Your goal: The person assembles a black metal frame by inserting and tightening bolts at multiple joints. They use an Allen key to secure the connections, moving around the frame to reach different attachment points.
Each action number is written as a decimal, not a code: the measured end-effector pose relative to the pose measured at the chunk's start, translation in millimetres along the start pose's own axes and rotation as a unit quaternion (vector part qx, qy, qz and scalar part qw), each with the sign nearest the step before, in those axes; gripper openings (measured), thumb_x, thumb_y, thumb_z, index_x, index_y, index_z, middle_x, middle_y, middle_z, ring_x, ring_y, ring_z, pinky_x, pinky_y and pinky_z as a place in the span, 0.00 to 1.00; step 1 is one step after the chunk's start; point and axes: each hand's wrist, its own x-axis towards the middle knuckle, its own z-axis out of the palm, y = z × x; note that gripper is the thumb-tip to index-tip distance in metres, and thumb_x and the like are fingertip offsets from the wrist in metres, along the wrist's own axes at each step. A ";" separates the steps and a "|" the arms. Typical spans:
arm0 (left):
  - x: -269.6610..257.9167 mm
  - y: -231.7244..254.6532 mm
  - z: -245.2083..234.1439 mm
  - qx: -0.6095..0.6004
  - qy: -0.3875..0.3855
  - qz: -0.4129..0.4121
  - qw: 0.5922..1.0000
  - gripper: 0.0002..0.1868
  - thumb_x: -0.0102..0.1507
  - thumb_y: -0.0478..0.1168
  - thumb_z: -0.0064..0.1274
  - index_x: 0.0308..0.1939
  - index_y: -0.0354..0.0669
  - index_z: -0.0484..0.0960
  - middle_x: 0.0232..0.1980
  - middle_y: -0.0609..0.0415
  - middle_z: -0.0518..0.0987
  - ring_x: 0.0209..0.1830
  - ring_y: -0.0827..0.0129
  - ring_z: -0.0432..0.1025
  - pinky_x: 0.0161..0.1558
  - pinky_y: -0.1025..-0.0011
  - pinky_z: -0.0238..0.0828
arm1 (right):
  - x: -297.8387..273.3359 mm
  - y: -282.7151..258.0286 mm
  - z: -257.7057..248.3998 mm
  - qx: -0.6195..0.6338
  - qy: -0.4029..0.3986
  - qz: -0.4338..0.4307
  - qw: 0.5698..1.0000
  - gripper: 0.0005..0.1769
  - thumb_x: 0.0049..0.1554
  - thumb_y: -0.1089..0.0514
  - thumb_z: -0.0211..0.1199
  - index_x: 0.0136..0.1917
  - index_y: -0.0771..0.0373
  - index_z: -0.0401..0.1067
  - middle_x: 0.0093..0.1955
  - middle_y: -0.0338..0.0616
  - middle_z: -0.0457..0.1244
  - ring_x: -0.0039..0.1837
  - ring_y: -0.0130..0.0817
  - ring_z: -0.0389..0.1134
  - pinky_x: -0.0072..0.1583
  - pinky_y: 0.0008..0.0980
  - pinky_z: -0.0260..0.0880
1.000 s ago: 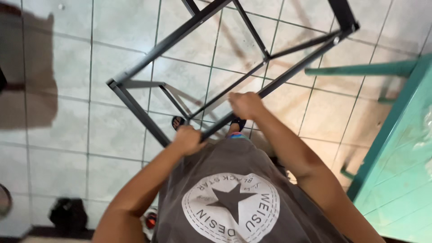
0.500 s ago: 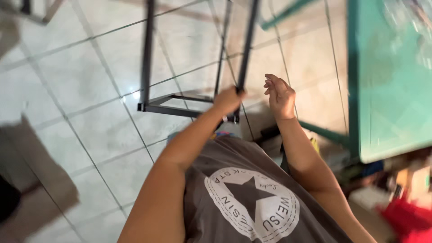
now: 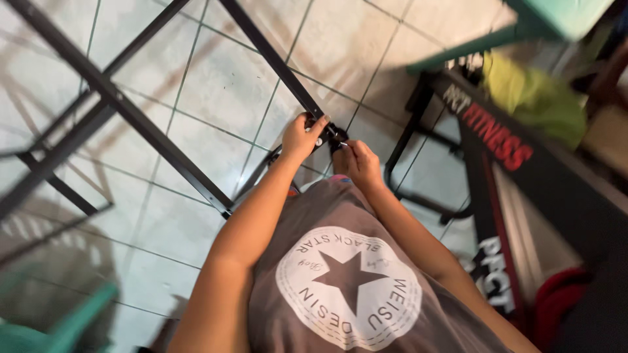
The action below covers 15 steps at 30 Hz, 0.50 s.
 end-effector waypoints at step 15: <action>-6.4 23.0 -8.5 0.039 -0.005 -0.021 0.999 0.26 0.63 0.62 0.55 0.45 0.43 0.82 0.38 0.56 0.85 0.27 0.69 0.78 0.34 0.70 0.73 | 0.7 -32.6 75.2 0.146 0.219 0.160 0.951 0.05 0.67 0.66 0.58 0.49 0.71 0.71 0.45 0.46 0.63 0.41 0.30 0.75 0.43 0.28 0.73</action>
